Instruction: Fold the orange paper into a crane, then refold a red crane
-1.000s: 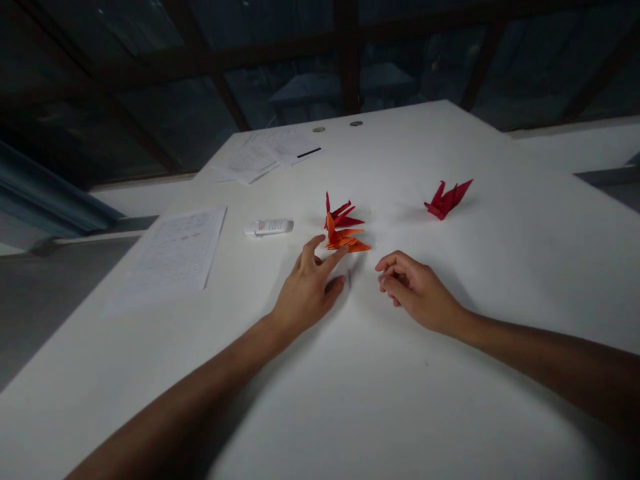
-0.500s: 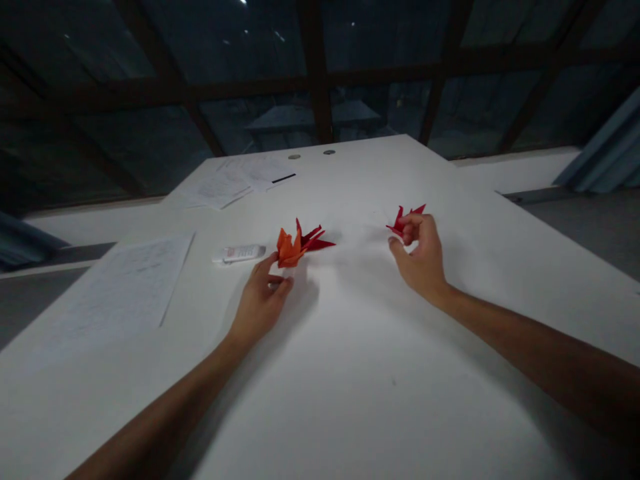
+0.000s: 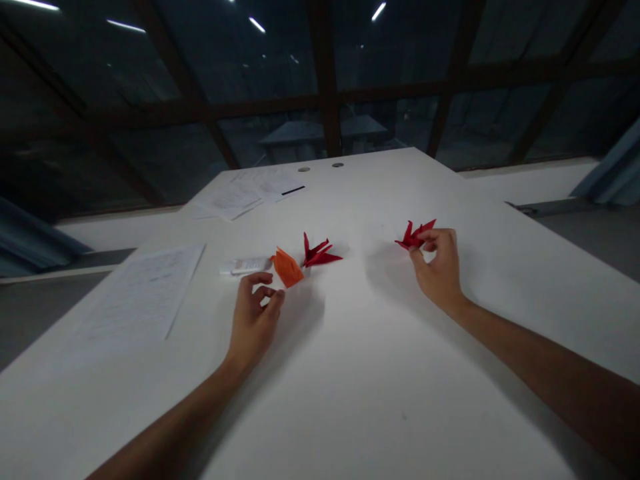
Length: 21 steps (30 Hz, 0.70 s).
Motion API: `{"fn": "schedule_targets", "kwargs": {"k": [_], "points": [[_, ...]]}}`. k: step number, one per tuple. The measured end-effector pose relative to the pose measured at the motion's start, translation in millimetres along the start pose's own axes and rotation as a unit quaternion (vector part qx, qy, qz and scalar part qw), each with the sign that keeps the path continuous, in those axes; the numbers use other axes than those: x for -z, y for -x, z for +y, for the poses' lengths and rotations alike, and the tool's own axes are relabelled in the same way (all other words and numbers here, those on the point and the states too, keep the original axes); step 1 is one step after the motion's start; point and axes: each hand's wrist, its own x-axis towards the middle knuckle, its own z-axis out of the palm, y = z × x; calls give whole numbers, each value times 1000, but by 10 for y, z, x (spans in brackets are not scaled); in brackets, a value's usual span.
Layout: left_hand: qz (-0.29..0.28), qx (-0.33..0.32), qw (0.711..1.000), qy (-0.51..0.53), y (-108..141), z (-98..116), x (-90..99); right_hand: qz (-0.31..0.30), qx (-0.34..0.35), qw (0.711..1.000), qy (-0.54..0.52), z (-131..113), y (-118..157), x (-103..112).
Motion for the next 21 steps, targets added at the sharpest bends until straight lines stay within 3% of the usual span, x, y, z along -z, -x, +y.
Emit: {"fn": "schedule_targets", "kwargs": {"k": [2, 5, 7, 9, 13, 16, 21], "points": [[-42, -76, 994, -72, 61, -1, 7, -60, 50, 997, -14, -125, 80, 7], [-158, -182, 950, -199, 139, 34, -28, -174, 121, 977, -35, -224, 175, 2], [-176, -195, 923, -282, 130, 72, -85, -270, 166, 948, -26, -236, 204, -9], [-193, -175, 909, -325, 48, 110, -163, -327, 178, 928, -15, -229, 210, -19], [-181, -135, 909, -350, -255, 143, -375, -351, 168, 921, -13, -222, 197, -28], [-156, -126, 938, -284, -428, 143, -543, -359, 166, 918, -18, -234, 197, -20], [-134, -81, 972, -176, -296, 240, -670, -339, 124, 932, -31, -242, 233, -38]]}}
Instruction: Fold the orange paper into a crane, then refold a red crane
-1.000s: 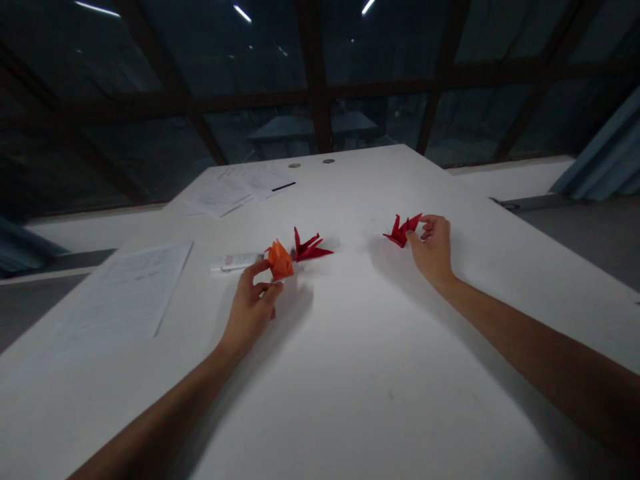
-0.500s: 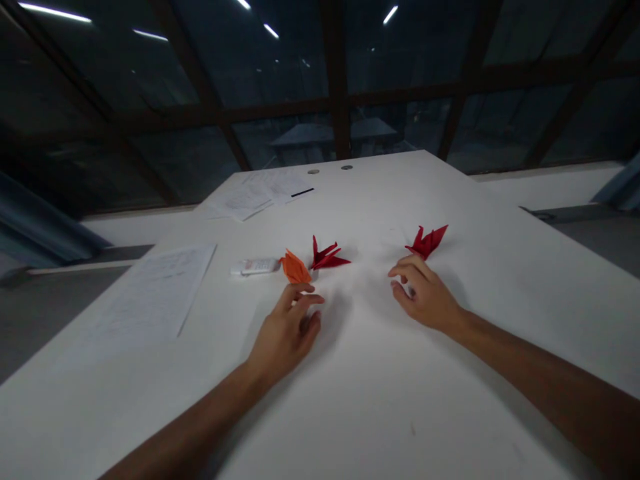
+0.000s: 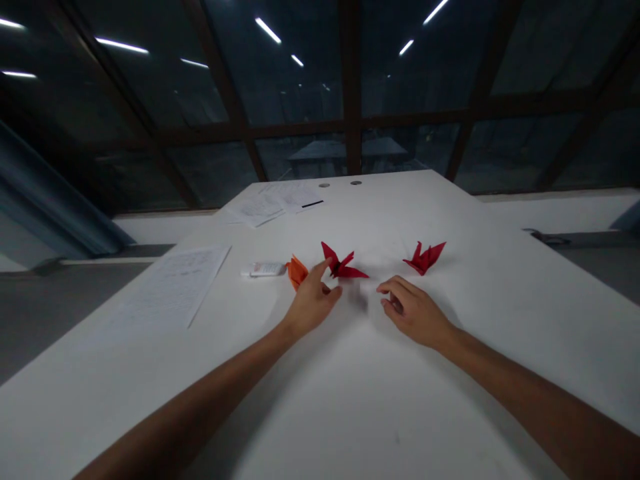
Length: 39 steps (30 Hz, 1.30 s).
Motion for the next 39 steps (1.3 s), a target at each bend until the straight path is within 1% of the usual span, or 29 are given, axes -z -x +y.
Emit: {"fn": "schedule_targets", "kwargs": {"k": [1, 2, 3, 4, 6, 8, 9, 11, 13, 16, 19, 23, 25, 29, 34, 39], "points": [[-29, 38, 995, 90, 69, 51, -5, 18, -17, 1000, -3, -6, 2, -18], [-60, 71, 980, 175, 144, 101, -8, 35, -32, 999, -7, -18, 5, -38], [-82, 90, 962, 244, 216, 147, -10, 45, -46, 998, -18, -39, 10, -59], [-91, 97, 946, 295, 281, 183, -13, 48, -58, 997, -31, -71, 16, -78], [-100, 111, 930, 335, 378, 215, -27, 25, -82, 992, -93, -163, 36, -109], [-117, 131, 925, 338, 425, 196, -51, -2, -98, 984, -151, -279, 57, -125], [-123, 132, 924, 338, 434, 174, -65, -19, -94, 978, -186, -335, 65, -128], [-131, 122, 926, 332, 434, 127, -90, -37, -98, 968, -227, -418, 75, -128], [-135, 104, 930, 326, 426, 101, -111, -36, -115, 961, -249, -450, 76, -130], [-137, 78, 934, 321, 419, 107, -136, -23, -149, 951, -271, -422, 70, -149], [-137, 68, 933, 327, 413, 123, -160, -24, -164, 942, -292, -384, 65, -168], [-131, 76, 927, 343, 397, 104, -186, -22, -168, 936, -309, -365, 69, -165], [-133, 82, 924, 349, 392, 92, -186, -9, -178, 932, -315, -356, 78, -157], [-157, 80, 918, 355, 397, 108, -152, 23, -185, 923, -338, -359, 91, -136], [-196, 73, 907, 366, 407, 140, -88, -13, -165, 923, -348, -388, 71, -93], [-224, 92, 889, 389, 389, 110, -50, -37, -169, 881, -441, -330, 65, -76]]}}
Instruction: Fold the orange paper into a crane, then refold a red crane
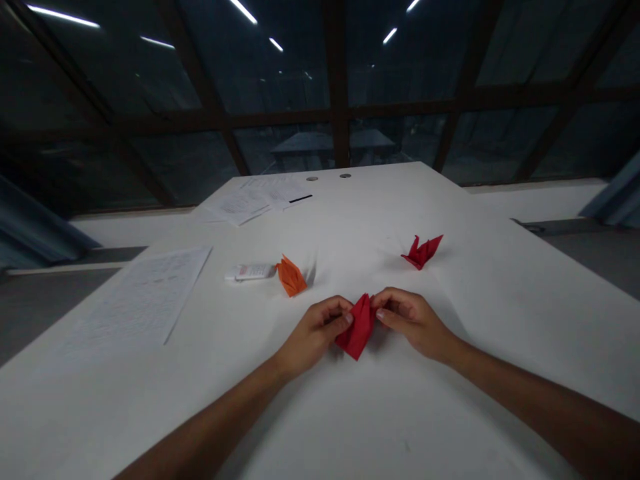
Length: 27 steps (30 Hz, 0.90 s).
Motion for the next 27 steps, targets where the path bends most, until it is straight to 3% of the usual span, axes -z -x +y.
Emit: {"fn": "schedule_targets", "kwargs": {"k": [9, 17, 22, 27], "points": [[-6, 11, 999, 30, -8, 19, 7, -2, 0, 1000, -6, 17, -19, 24], [-15, 17, 999, 31, -23, 15, 34, -3, 11, 998, 62, -25, -40, 55], [-29, 2, 999, 19, -13, 20, 30, -34, -32, 999, 20, -4, -53, 69], [-53, -15, 998, 4, -6, -18, 28, -17, -57, 997, -46, -5, -58, 44]]}}
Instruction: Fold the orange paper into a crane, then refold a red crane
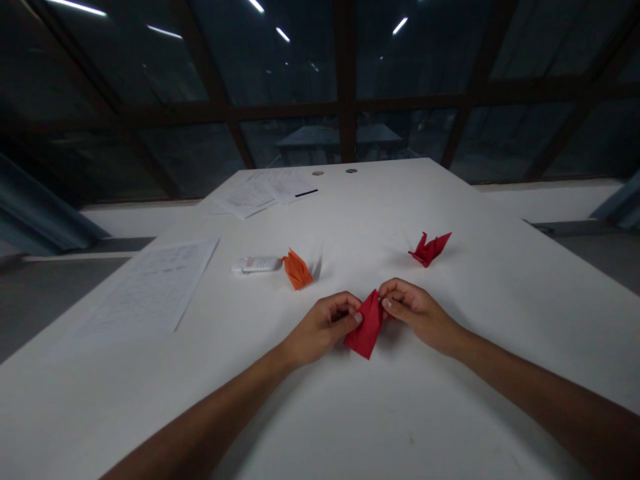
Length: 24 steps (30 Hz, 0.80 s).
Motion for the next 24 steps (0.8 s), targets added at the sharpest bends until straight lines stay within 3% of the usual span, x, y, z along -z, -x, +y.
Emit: {"fn": "schedule_targets", "kwargs": {"k": [8, 14, 24], "points": [[-12, -9, 1000, 12, 16, -4, -10, -3, 6, 1000, 12, -59, 5, -11], [-16, -22, 1000, 16, 7, -19, -15, -9, -7, 999, -47, -2, -2, 10], [-1, -38, 999, -17, -6, 2, -40, 43, -11, 997, -62, 35, -12, -27]]}}
